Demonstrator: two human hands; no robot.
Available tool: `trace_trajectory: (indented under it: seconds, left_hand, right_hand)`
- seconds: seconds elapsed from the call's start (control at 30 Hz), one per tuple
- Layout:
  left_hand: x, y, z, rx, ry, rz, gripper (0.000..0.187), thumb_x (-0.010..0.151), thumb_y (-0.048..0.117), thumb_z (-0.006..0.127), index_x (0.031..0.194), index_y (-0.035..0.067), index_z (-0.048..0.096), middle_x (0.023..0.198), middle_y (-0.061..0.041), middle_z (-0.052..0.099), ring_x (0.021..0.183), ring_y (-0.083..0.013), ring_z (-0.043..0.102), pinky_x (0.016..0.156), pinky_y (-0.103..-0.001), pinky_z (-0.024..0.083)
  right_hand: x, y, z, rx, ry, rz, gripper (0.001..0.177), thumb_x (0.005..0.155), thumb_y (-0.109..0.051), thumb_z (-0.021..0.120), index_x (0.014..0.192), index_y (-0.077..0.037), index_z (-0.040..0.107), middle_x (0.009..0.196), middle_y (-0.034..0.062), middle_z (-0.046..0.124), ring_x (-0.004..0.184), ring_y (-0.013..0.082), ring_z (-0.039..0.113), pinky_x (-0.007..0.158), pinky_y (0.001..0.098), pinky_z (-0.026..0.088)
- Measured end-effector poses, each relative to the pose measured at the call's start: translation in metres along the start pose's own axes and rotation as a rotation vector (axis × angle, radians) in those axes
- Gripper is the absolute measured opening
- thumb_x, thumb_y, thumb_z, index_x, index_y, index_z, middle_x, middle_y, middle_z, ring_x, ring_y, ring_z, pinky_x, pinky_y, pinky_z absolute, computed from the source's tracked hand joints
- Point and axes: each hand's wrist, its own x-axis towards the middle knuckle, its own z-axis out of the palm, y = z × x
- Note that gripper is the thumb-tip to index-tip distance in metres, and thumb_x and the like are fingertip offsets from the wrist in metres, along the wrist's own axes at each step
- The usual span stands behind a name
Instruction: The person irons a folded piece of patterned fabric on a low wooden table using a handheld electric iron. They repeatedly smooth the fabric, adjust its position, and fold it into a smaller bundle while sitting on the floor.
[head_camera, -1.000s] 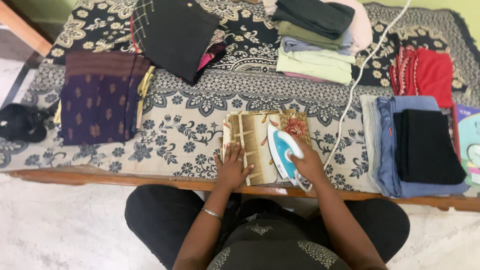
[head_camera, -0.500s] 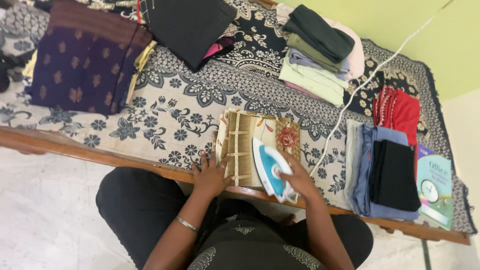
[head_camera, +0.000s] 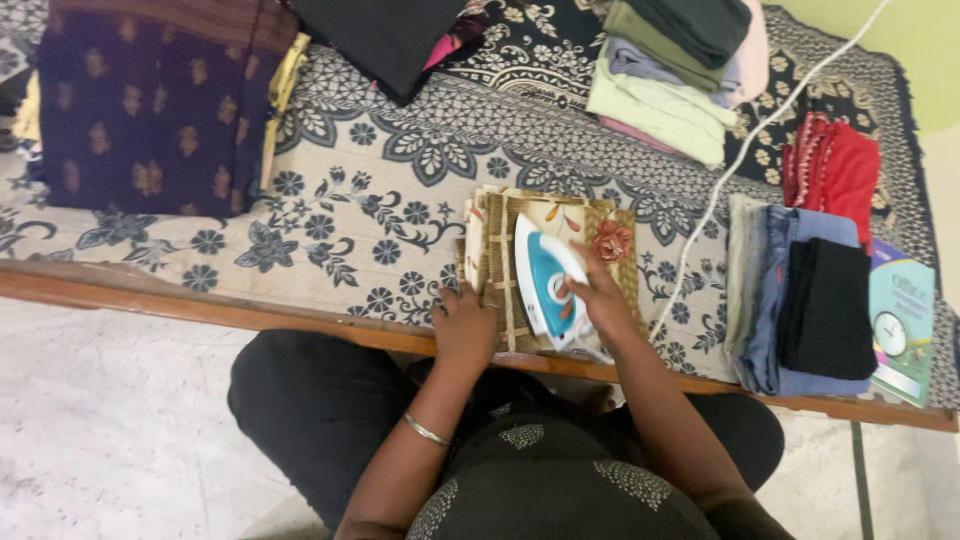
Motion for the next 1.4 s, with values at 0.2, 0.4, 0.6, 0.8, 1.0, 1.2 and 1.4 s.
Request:
trace_trajectory:
  seconds: [0.2, 0.4, 0.6, 0.8, 1.0, 1.2, 1.4]
  left_hand:
    - [-0.005, 0.007, -0.014, 0.051, 0.073, -0.008, 0.095, 0.076, 0.046, 0.084, 0.154, 0.016, 0.04, 0.153, -0.024, 0.044, 0.136, -0.0581, 0.037, 0.091, -0.072, 0.043]
    - [0.0, 0.005, -0.015, 0.055, 0.008, -0.061, 0.08, 0.087, 0.028, 0.072, 0.157, 0.01, 0.037, 0.156, -0.018, 0.044, 0.14, -0.0518, 0.038, 0.093, -0.071, 0.044]
    - [-0.002, 0.001, -0.022, 0.011, -0.066, -0.017, 0.083, 0.089, 0.025, 0.068, 0.159, 0.012, 0.026, 0.159, -0.021, 0.037, 0.141, -0.0552, 0.03, 0.094, -0.074, 0.039]
    - [0.0, -0.003, -0.038, -0.011, -0.169, -0.05, 0.113, 0.078, 0.033, 0.083, 0.164, 0.019, 0.012, 0.162, -0.011, 0.037, 0.146, -0.0465, 0.031, 0.103, -0.068, 0.037]
    - [-0.004, -0.004, -0.044, 0.041, -0.127, -0.019, 0.124, 0.072, 0.046, 0.088, 0.164, 0.021, 0.008, 0.16, -0.01, 0.039, 0.144, -0.0448, 0.033, 0.108, -0.07, 0.03]
    - [-0.005, -0.014, -0.059, -0.051, -0.191, -0.022, 0.117, 0.073, 0.035, 0.088, 0.164, 0.028, 0.015, 0.159, -0.002, 0.042, 0.144, -0.0354, 0.035, 0.11, -0.068, 0.03]
    - [-0.004, -0.033, -0.048, -0.092, -0.037, -0.011, 0.086, 0.078, 0.018, 0.083, 0.154, 0.023, 0.041, 0.157, -0.003, 0.046, 0.142, -0.0311, 0.04, 0.108, -0.067, 0.033]
  right_hand:
    - [0.042, -0.013, 0.023, -0.018, 0.002, -0.185, 0.06, 0.093, -0.002, 0.06, 0.151, -0.011, 0.047, 0.15, -0.0011, 0.043, 0.078, 0.0167, 0.062, 0.057, 0.0355, 0.057]
    - [-0.014, -0.031, 0.028, -0.225, -0.067, -0.054, 0.062, 0.095, -0.005, 0.062, 0.155, -0.013, 0.047, 0.113, 0.013, 0.063, 0.069, 0.0173, 0.061, 0.064, 0.0326, 0.055]
    - [-0.059, -0.036, 0.047, -0.103, -0.001, 0.134, 0.066, 0.093, -0.008, 0.06, 0.155, -0.017, 0.041, 0.084, 0.0103, 0.062, 0.06, 0.0174, 0.061, 0.055, 0.0335, 0.054]
    - [-0.018, -0.027, 0.048, -0.049, -0.07, -0.029, 0.063, 0.094, -0.005, 0.059, 0.154, -0.011, 0.042, 0.078, 0.0105, 0.06, 0.057, 0.0182, 0.059, 0.053, 0.0319, 0.051]
    - [0.05, -0.013, 0.059, -0.005, -0.034, -0.203, 0.062, 0.096, -0.005, 0.059, 0.155, -0.01, 0.043, 0.095, 0.0091, 0.061, 0.074, 0.0146, 0.059, 0.061, 0.0309, 0.052]
    - [0.065, -0.013, 0.061, -0.101, -0.012, -0.307, 0.061, 0.099, -0.008, 0.062, 0.156, -0.011, 0.04, 0.135, 0.012, 0.058, 0.115, 0.0174, 0.057, 0.099, 0.0335, 0.046]
    - [-0.025, -0.015, 0.059, -0.309, -0.057, 0.01, 0.068, 0.095, -0.018, 0.063, 0.157, -0.017, 0.035, 0.131, 0.0102, 0.06, 0.107, 0.0205, 0.062, 0.093, 0.0352, 0.051]
